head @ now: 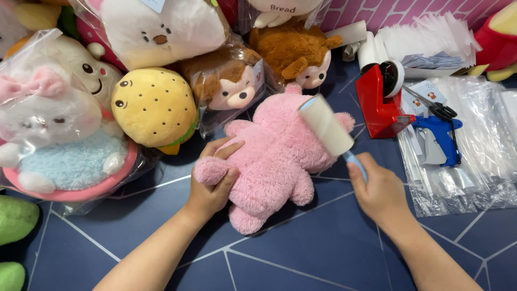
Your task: Cleaning a pink plush toy using a lint roller to remove dust or lint.
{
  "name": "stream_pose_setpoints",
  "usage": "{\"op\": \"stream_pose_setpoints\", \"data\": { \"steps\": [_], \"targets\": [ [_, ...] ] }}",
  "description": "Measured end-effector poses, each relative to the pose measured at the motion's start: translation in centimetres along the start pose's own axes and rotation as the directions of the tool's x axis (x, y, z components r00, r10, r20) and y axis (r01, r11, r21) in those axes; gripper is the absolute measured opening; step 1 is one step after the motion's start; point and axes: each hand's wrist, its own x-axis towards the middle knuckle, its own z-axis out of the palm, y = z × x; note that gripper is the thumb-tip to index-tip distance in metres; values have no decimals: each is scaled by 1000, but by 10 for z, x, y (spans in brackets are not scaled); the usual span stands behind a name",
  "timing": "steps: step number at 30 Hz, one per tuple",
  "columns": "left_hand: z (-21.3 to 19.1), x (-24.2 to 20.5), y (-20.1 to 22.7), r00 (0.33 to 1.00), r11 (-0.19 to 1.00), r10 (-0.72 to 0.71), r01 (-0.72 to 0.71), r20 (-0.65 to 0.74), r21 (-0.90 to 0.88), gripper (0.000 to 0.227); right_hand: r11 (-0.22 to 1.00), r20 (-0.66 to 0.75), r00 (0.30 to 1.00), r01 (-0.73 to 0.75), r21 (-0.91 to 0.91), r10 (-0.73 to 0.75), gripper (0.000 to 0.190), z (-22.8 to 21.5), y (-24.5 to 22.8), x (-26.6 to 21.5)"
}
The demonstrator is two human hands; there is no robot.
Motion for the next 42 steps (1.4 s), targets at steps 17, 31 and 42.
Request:
{"op": "stream_pose_setpoints", "data": {
  "steps": [17,31,42],
  "targets": [
    [0,10,-12,998,999,-33,31,-57,-35,55,948,-81,954,296,115,-288,31,33,-2,2],
    [-2,12,-11,999,1000,-7,6,-41,-21,56,952,-40,998,-33,304,48,36,31,9,10],
    [-3,10,-6,999,999,-40,40,1,35,58,998,-105,993,54,39,-50,37,21,1,7]
  ]
}}
